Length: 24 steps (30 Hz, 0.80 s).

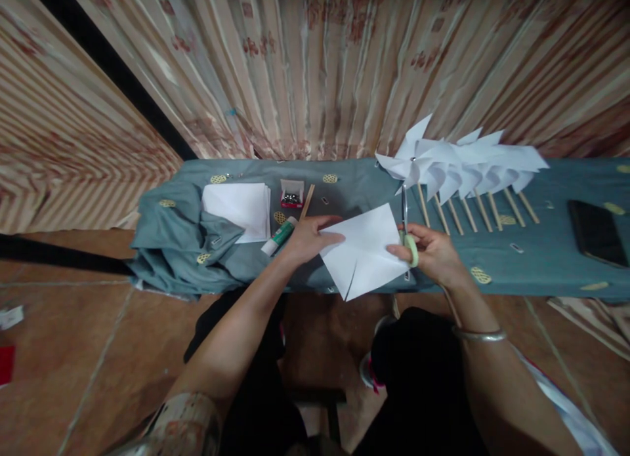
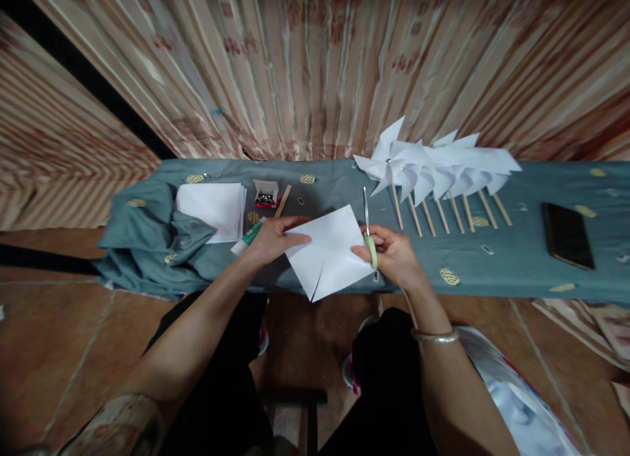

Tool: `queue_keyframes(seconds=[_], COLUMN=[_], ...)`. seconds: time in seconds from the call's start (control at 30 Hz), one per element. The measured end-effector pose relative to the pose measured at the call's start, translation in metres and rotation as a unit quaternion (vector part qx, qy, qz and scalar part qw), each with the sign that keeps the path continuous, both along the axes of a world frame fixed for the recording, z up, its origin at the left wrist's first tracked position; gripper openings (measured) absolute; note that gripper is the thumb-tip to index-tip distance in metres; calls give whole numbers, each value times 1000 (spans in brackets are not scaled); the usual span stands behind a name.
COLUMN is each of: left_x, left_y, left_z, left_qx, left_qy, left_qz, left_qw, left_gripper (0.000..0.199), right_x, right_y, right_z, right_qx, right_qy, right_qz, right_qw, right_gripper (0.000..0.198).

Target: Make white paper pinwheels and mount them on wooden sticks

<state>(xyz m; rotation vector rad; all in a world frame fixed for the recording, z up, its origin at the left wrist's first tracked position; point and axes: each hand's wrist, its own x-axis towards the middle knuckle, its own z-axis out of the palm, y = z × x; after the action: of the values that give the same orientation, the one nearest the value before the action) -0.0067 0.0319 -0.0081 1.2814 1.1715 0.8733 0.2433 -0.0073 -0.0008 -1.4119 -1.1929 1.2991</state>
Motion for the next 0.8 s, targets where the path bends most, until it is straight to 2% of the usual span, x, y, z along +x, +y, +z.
queue_keyframes(seconds=[0.1,0.17,0.23,0.33,0.43,0.5,0.6,0.7,0.8], left_x=[5,11,20,37,54,63,68,66,62], left_y=[0,-4,-10,-22,-30,-32,-29,-25,-21], left_z=[3,7,10,11,7,5,4,5,7], left_qx=[-17,-60,-110,-159,-158,-147,-135,-118,-110], left_qy=[-90,-186,-271,-325,-322,-324,-337,-343,-341], left_qz=[81,111,111,82,28,32,91,156,184], left_qw=[992,974,950,928,933,934,927,919,916], left_gripper=[67,80,85,79,64,54,51,55,55], right_x=[1,2,2,-2,-12,-21,-33,-41,-46], right_y=[4,9,14,21,22,21,21,23,25], right_z=[1,0,-1,-5,-8,-10,-10,-8,-5], right_qx=[31,63,93,133,162,169,171,151,118], right_qy=[-3,-7,-16,-35,-52,-64,-59,-17,46], right_qz=[-60,-124,-193,-252,-235,-204,-177,-186,-198], right_qw=[998,990,977,958,957,962,967,971,972], right_gripper=[45,45,47,48,47,45,43,45,48])
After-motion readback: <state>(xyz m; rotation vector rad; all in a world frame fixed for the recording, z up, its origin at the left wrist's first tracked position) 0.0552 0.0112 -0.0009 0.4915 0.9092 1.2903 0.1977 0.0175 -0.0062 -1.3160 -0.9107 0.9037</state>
